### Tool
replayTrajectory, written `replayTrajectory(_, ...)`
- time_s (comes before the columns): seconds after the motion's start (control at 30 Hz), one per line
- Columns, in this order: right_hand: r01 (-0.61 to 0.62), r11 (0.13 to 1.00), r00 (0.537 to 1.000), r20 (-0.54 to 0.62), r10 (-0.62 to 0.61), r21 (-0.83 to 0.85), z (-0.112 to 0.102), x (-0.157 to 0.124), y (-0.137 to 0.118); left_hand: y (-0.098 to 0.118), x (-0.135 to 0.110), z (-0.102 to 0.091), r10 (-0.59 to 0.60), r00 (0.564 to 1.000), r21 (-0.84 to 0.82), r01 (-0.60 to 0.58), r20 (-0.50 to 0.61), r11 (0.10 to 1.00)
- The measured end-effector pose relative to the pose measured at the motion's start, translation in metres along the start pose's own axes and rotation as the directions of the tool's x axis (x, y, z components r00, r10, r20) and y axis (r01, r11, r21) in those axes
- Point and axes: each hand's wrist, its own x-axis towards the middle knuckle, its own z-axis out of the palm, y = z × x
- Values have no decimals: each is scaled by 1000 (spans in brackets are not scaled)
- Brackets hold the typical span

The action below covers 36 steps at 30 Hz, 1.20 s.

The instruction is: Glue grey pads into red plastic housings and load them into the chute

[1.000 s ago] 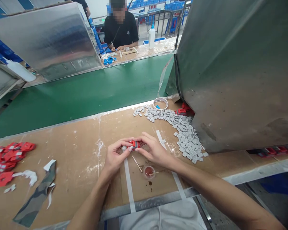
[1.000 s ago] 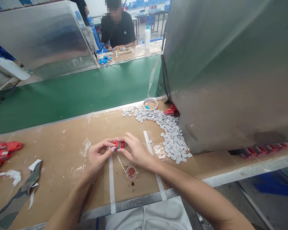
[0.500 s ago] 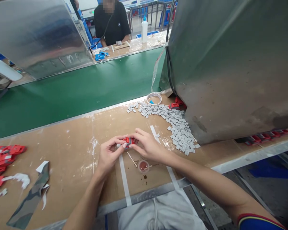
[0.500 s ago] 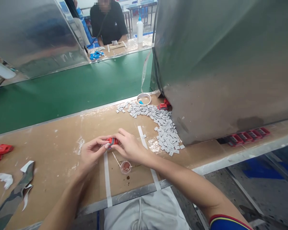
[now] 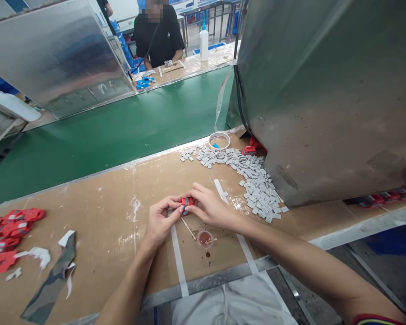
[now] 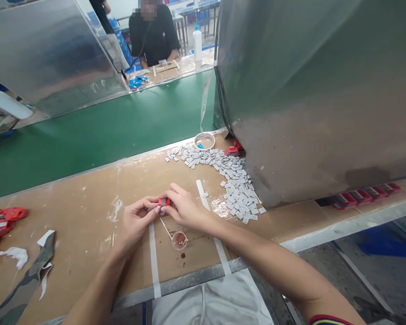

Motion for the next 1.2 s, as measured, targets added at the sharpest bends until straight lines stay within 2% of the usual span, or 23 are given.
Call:
replayTrajectory(0.2,-8,1000,1000,29,9,-31,-3,0,-3,-2,0,-1,3,1000,9,-3,-1,1000)
replayTrajectory(0.53,-17,997,999,-38,20,74,0,3,0,-2,3,-3,21,1000,-86,-21,2,996)
replayTrajectory(0.77,66,996,998,-28,-65,53,3,1,2,-7,-1,-2,67,997,-47,-68,-28,997)
replayTrajectory(0.93,37,998,998,-58,-34,51,6,0,1,-6,0,-2,74,997,-32,-75,-24,997)
replayTrajectory(1.0,20,991,997,-76,-10,131,7,2,2,-6,1,-3,83,996,-40,-84,-26,996)
replayTrajectory(1.07,-1,952,995,-95,32,307,9,4,4,-5,2,-3,103,994,-61,-106,-43,993)
replayTrajectory(1.13,-28,853,993,-81,83,522,10,6,6,-6,2,-3,115,991,-86,-120,-64,989)
replayTrajectory(1.2,-68,745,992,-36,122,664,12,7,8,-7,2,-1,114,992,-108,-120,-58,987)
